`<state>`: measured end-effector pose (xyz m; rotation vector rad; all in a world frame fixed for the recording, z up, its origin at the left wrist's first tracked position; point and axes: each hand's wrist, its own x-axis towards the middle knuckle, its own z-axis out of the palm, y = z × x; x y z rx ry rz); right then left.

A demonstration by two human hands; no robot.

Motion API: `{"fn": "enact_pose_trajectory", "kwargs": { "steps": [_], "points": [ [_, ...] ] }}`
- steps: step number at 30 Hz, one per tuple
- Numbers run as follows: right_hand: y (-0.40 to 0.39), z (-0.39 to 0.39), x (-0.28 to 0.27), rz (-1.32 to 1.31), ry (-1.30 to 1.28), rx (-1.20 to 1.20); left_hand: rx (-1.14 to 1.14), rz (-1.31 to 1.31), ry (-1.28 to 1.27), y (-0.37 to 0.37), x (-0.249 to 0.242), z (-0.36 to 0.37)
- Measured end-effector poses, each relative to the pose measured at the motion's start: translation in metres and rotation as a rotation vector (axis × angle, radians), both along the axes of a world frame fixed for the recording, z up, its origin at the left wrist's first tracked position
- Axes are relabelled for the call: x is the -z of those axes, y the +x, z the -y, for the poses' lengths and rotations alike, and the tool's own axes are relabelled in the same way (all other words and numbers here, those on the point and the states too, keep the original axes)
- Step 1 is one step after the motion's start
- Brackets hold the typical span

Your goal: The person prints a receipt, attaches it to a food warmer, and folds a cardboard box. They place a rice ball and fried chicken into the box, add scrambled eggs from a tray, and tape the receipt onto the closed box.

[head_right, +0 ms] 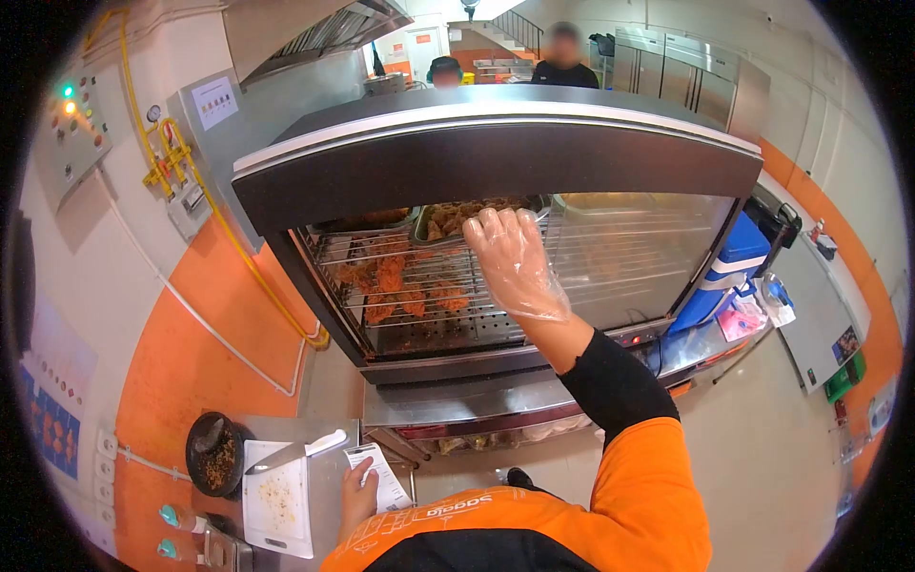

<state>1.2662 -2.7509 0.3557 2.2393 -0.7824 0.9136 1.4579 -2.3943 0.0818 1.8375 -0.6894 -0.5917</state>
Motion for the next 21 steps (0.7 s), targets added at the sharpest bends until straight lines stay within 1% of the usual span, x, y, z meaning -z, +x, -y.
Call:
{"fn": "enact_pose_trajectory", "kwargs": {
  "steps": [3, 7, 10, 11, 14, 18, 19, 21],
  "points": [
    [-0.005, -0.008, 0.002, 0.003, 0.028, -0.043, 0.021, 0.046, 0.031, 0.0, -0.001, 0.004],
    [-0.016, -0.03, 0.004, 0.003, 0.049, -0.086, 0.058, 0.091, 0.016, 0.004, 0.015, 0.006],
    [-0.024, -0.046, 0.012, 0.023, -0.031, -0.115, 0.074, 0.099, 0.018, 0.003, 0.019, 0.008],
    [-0.029, -0.052, 0.014, 0.019, -0.003, -0.143, 0.079, 0.092, 0.025, 0.003, 0.019, 0.009],
    [-0.039, -0.073, 0.016, -0.003, 0.021, -0.126, 0.103, 0.096, 0.026, 0.003, 0.026, 0.011],
    [-0.051, -0.098, 0.016, -0.017, 0.02, -0.148, 0.121, 0.109, 0.034, -0.005, 0.02, 0.012],
    [-0.054, -0.103, 0.018, -0.015, 0.013, -0.158, 0.146, 0.235, 0.023, -0.005, 0.026, 0.011],
    [-0.064, -0.117, 0.019, -0.02, 0.021, -0.185, 0.147, 0.216, 0.022, -0.01, 0.024, 0.01]
  ]
}}
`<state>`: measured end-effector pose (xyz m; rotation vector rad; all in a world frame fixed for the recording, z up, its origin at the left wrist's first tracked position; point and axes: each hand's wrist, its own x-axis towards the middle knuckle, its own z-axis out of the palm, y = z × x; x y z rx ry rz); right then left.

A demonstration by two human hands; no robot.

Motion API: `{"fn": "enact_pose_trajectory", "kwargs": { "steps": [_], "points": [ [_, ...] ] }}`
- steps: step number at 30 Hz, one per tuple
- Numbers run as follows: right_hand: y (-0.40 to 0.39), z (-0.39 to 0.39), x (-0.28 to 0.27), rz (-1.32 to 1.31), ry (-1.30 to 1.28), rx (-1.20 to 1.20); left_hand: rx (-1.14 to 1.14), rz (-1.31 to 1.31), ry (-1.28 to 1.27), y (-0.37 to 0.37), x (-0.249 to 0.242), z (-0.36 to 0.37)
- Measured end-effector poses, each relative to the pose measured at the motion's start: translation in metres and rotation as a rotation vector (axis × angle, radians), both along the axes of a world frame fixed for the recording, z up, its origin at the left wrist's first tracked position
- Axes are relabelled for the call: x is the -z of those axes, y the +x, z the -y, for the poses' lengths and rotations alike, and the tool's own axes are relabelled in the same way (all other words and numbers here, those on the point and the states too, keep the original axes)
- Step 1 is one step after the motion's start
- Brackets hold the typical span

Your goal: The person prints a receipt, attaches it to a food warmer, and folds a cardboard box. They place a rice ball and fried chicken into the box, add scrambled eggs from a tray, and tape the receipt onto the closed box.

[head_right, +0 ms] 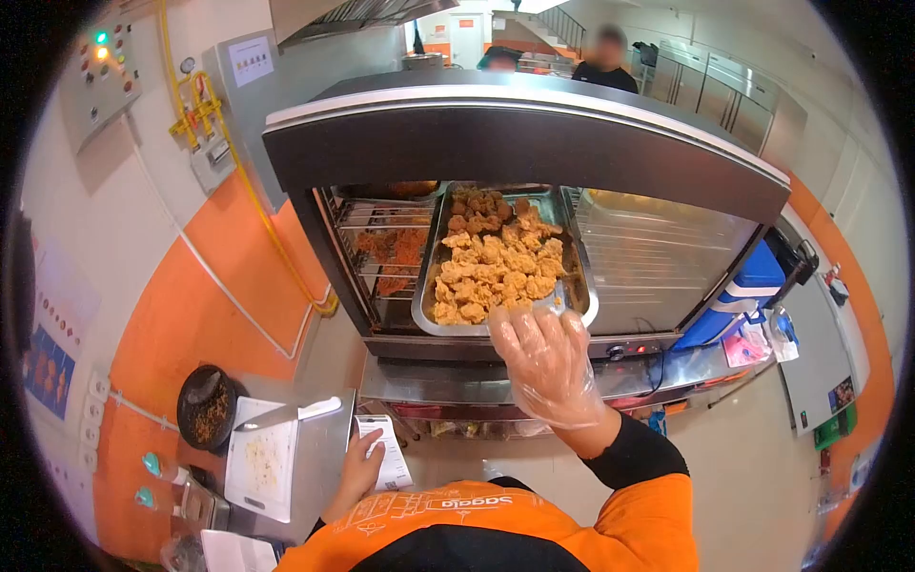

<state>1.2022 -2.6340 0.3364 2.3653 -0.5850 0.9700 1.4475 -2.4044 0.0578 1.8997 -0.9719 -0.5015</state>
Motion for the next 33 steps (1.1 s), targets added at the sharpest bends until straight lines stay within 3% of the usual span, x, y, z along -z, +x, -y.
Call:
{"fn": "enact_pose_trajectory", "kwargs": {
  "steps": [8, 13, 15, 17, 21, 22, 24, 27, 29, 30, 33],
  "points": [
    [-0.055, -0.051, 0.015, -0.071, 0.066, -0.082, -0.027, 0.016, 0.014, -0.045, -0.02, -0.01],
    [-0.097, -0.13, 0.063, -0.066, 0.109, -0.22, -0.135, 0.027, -0.039, -0.083, 0.051, -0.08],
    [-0.111, -0.165, 0.089, -0.09, 0.051, -0.31, -0.249, 0.067, -0.1, -0.108, 0.09, -0.122],
    [-0.127, -0.168, 0.096, -0.054, -0.006, -0.42, -0.364, 0.044, -0.034, -0.153, 0.064, -0.157],
    [-0.12, -0.185, 0.114, -0.099, 0.059, -0.755, -0.62, 0.007, 0.062, -0.244, 0.056, -0.248],
    [-0.117, -0.194, 0.12, -0.129, 0.075, -0.846, -0.694, -0.093, 0.148, -0.269, 0.073, -0.272],
    [-0.098, -0.147, 0.106, -0.133, 0.089, -1.007, -0.881, -0.052, 0.198, -0.319, 0.065, -0.254],
    [-0.087, -0.165, 0.098, -0.262, 0.259, -1.278, -1.104, -0.158, 0.155, -0.398, -0.003, -0.287],
    [-0.077, -0.191, 0.12, -0.205, 0.257, -1.403, -1.282, -0.216, 0.115, -0.446, -0.041, -0.304],
    [-0.066, -0.259, 0.148, -0.233, 0.242, -1.419, -1.352, -0.241, 0.076, -0.451, -0.009, -0.357],
    [-0.052, -0.341, 0.185, -0.315, 0.308, -1.523, -1.56, -0.285, 0.047, -0.491, -0.023, -0.405]
  ]
}}
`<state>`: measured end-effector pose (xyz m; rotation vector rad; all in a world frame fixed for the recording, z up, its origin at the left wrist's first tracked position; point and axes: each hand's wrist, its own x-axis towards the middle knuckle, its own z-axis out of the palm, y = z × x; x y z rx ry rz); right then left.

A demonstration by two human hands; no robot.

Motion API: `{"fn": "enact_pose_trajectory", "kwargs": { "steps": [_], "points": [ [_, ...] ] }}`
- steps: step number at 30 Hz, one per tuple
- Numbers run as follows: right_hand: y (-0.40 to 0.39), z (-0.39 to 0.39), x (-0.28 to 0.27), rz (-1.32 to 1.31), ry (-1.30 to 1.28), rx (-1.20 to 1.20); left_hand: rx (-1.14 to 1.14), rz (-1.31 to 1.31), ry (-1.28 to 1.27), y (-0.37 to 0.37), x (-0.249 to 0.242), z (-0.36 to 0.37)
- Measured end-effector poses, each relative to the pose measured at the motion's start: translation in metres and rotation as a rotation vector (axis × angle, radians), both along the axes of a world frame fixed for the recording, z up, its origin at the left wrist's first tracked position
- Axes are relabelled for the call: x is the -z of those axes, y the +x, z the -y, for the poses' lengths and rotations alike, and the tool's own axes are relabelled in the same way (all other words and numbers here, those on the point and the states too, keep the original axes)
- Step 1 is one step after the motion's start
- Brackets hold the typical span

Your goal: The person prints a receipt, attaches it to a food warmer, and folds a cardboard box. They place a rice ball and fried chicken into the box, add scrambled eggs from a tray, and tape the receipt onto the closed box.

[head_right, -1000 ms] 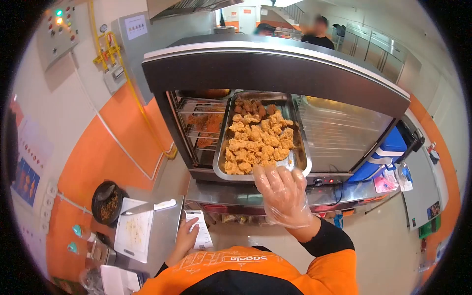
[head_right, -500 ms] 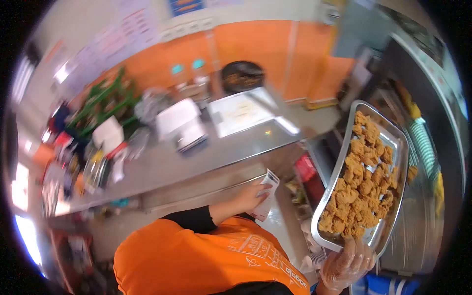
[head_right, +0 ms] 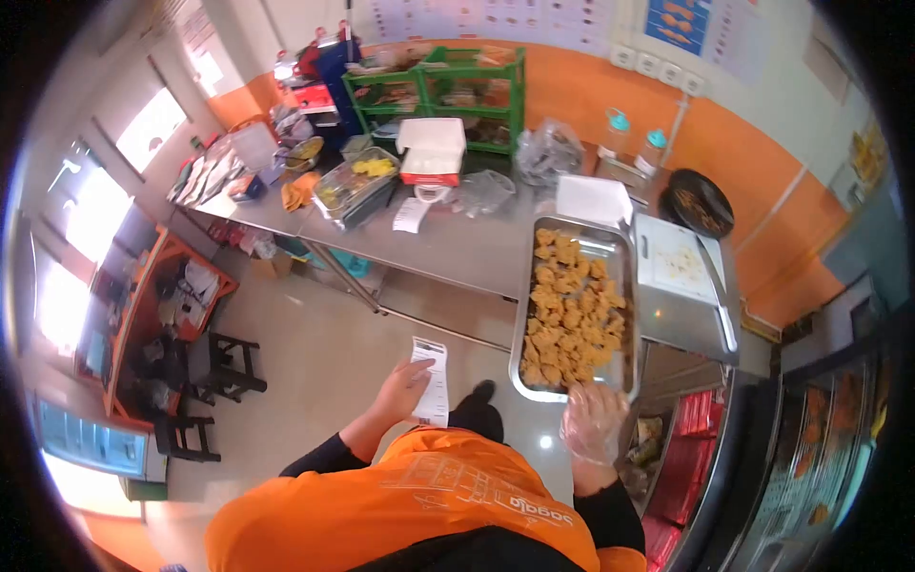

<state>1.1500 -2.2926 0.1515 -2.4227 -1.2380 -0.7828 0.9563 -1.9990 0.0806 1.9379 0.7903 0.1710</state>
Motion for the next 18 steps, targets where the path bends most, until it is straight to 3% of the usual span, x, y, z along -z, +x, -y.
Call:
{"fn": "enact_pose_trajectory", "kwargs": {
  "steps": [4, 7, 10, 14, 18],
  "points": [
    [0.025, -0.085, 0.055, 0.024, 0.099, -0.118, -0.158, 0.093, 0.123, -0.044, 0.01, -0.041],
    [0.044, -0.151, 0.08, 0.013, 0.11, -0.146, -0.296, -0.018, 0.172, -0.062, 0.004, -0.085],
    [0.057, -0.213, 0.101, 0.002, 0.124, -0.07, -0.394, 0.043, 0.046, -0.073, -0.029, -0.137],
    [0.086, -0.279, 0.144, -0.014, 0.13, -0.011, -0.362, 0.006, 0.25, -0.1, -0.027, -0.224],
    [0.104, -0.319, 0.178, -0.017, 0.093, 0.042, -0.392, 0.023, 0.232, -0.113, -0.029, -0.294]
  ]
}}
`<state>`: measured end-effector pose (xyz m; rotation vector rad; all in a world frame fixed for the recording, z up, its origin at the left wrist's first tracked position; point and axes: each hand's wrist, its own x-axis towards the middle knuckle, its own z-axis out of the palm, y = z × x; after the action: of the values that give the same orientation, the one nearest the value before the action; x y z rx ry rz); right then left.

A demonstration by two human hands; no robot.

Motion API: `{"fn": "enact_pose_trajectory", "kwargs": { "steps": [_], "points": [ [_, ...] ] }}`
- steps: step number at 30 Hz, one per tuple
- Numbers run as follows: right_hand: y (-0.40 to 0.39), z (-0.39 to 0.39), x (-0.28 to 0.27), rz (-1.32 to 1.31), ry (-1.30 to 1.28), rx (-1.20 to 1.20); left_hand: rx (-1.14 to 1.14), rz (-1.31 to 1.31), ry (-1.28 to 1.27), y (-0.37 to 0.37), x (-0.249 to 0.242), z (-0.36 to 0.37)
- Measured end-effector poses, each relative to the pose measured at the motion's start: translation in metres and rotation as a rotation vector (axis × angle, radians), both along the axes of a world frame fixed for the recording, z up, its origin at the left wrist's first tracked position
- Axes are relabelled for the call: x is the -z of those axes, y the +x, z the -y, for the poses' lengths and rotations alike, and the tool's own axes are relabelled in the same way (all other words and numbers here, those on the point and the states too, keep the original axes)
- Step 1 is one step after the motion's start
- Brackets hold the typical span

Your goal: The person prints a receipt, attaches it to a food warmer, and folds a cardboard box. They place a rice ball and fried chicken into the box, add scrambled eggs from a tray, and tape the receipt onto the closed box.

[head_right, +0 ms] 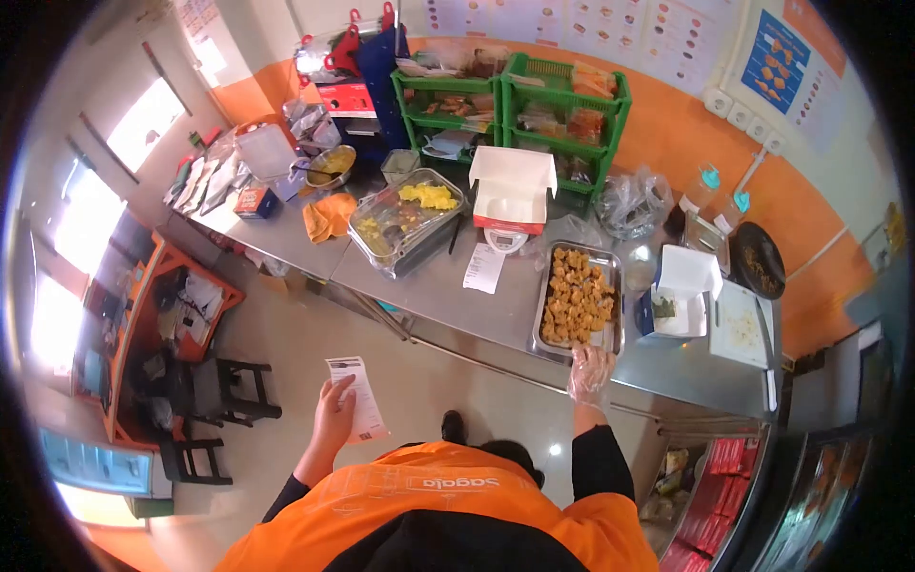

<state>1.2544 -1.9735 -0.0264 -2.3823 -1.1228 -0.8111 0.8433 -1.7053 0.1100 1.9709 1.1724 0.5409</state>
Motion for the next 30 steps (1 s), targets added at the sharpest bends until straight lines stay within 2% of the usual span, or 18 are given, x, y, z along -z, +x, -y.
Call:
{"fn": "enact_pose_trajectory", "kwargs": {
  "steps": [3, 6, 7, 10, 12, 15, 18, 19, 22, 23, 26, 29, 30],
  "points": [
    [0.01, -0.012, 0.012, -0.048, -0.039, 0.055, 0.026, -0.031, -0.033, 0.006, 0.003, -0.034],
    [0.022, -0.014, 0.021, -0.327, 0.006, 0.036, 0.091, -0.063, -0.074, 0.027, 0.006, -0.052],
    [0.03, -0.013, 0.005, -0.751, -0.064, -0.083, 0.108, -0.073, -0.099, 0.036, 0.007, -0.058],
    [0.011, -0.02, -0.057, -0.398, 0.027, -0.155, 0.187, -0.04, -0.14, 0.064, 0.02, -0.077],
    [0.027, -0.02, -0.066, -0.482, 0.134, -0.155, 0.253, -0.027, -0.108, 0.087, 0.024, -0.09],
    [0.058, -0.023, -0.036, -0.614, 0.317, -0.053, 0.319, -0.024, -0.082, 0.122, 0.019, -0.106],
    [0.097, -0.046, -0.014, -0.805, 0.354, -0.039, 0.353, -0.001, -0.09, 0.159, 0.008, -0.129],
    [0.105, -0.059, -0.024, -0.708, 0.304, -0.064, 0.359, 0.009, -0.099, 0.17, 0.005, -0.135],
    [0.13, -0.099, -0.037, -0.533, 0.019, 0.006, 0.365, -0.047, 0.093, 0.197, -0.005, -0.154],
    [0.13, -0.112, -0.045, -0.602, -0.084, 0.139, 0.338, 0.003, 0.043, 0.205, -0.012, -0.159],
    [0.142, -0.124, -0.04, -0.703, -0.292, 0.23, 0.222, 0.172, -0.133, 0.217, -0.009, -0.165],
    [0.147, -0.124, -0.046, -0.701, -0.342, 0.22, 0.24, 0.062, -0.162, 0.212, -0.01, -0.168],
    [0.148, -0.124, -0.043, -0.768, -0.218, 0.217, 0.246, 0.063, -0.16, 0.207, -0.002, -0.173]
  ]
}}
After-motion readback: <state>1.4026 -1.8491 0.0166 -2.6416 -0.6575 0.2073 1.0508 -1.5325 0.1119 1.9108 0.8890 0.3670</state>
